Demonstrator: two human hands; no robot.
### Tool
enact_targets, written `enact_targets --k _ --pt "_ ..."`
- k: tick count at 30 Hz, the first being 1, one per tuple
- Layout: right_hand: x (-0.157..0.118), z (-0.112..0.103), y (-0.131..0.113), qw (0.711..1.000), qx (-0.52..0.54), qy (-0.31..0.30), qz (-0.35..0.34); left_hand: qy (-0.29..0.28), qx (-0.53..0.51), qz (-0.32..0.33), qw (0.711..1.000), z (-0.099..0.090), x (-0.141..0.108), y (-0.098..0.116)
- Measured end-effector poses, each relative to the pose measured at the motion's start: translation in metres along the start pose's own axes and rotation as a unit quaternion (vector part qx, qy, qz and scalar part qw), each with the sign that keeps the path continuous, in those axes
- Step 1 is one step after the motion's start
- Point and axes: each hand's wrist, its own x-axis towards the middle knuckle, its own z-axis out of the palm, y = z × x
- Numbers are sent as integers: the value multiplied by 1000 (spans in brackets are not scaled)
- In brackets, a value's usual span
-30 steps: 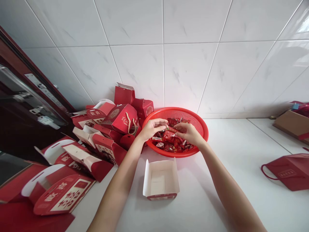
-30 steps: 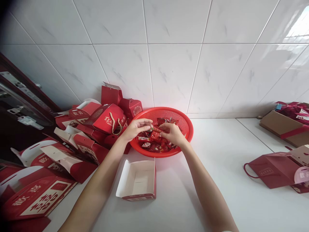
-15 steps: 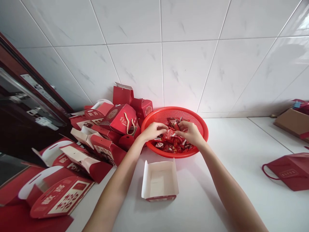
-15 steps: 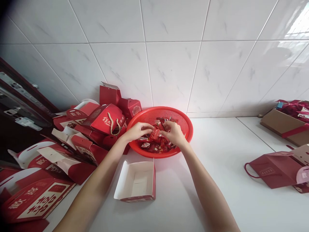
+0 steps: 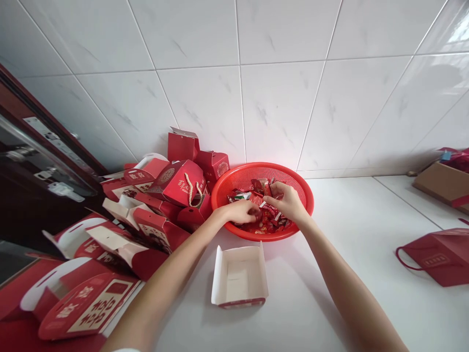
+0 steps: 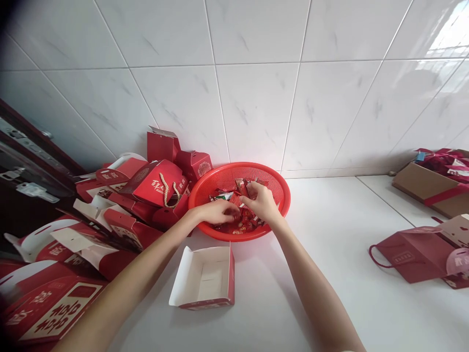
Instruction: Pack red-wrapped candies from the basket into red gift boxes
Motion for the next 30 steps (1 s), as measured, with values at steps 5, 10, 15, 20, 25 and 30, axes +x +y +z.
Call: enact_targets --k 5,10,15,20,25,30 --pt "1 -1 1 999 29 36 15 147 -123 12 981 -4 2 5" --pt "0 -2 2 999 18 13 30 170 -263 53 948 -7 -2 4" --pt "-2 -2 2 995 66 -44 66 216 -314 50 923 -9 -5 6" --pt "-4 -4 -2 985 127 -83 85 225 -307 44 924 -11 -7 11" --pt "-5 -4 -4 984 117 -95 90 235 -317 36 918 -12 -9 10" --pt "-5 -4 -3 989 115 -67 63 223 -278 37 934 -11 -9 9"
